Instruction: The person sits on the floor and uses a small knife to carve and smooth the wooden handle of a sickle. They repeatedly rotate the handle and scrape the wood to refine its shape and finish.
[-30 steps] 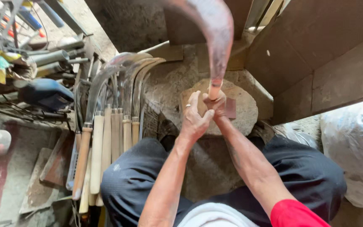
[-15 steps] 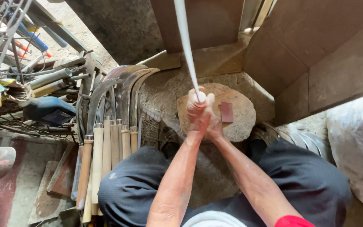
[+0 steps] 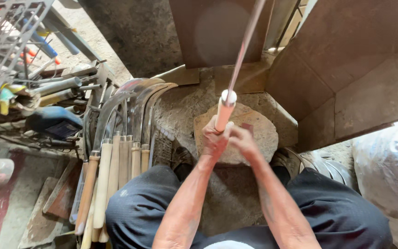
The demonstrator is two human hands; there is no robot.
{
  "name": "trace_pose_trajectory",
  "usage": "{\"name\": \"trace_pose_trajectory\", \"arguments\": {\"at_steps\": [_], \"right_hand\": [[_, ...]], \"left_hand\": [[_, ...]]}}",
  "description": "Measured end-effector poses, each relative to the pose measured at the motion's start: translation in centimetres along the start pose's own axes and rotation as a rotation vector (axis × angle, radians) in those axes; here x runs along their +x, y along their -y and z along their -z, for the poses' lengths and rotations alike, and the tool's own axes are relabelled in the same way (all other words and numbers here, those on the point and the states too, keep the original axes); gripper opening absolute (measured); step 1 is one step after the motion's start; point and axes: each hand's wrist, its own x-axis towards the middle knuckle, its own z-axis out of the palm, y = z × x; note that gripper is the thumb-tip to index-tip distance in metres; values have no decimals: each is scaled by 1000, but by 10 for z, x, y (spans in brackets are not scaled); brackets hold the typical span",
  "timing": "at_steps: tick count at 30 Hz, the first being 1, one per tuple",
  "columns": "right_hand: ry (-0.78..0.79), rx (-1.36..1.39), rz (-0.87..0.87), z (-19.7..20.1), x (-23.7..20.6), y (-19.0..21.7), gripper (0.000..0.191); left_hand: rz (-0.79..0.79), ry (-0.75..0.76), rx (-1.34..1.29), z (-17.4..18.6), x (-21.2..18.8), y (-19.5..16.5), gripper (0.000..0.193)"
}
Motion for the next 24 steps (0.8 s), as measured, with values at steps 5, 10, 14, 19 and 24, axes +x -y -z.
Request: {"name": "trace_pose_trajectory", "arguments": {"at_steps": [5,10,14,19,24], "right_hand": [[162,399,187,1,19,95,61],[121,326,-41,-38,40,125,50],[166,369,118,-27,63,141,45],[188,416,206,11,92,198,25],[138,411,178,-29,96,208,39]], "left_hand": [[80,39,-57,17,-5,-47,17],[198,-36,104,18,-16,-54,32],[156,29,338,18,-70,-44,26],[147,78,508,40,-127,-42,24],[-304,-201,128,97,-96,-109,37]]}}
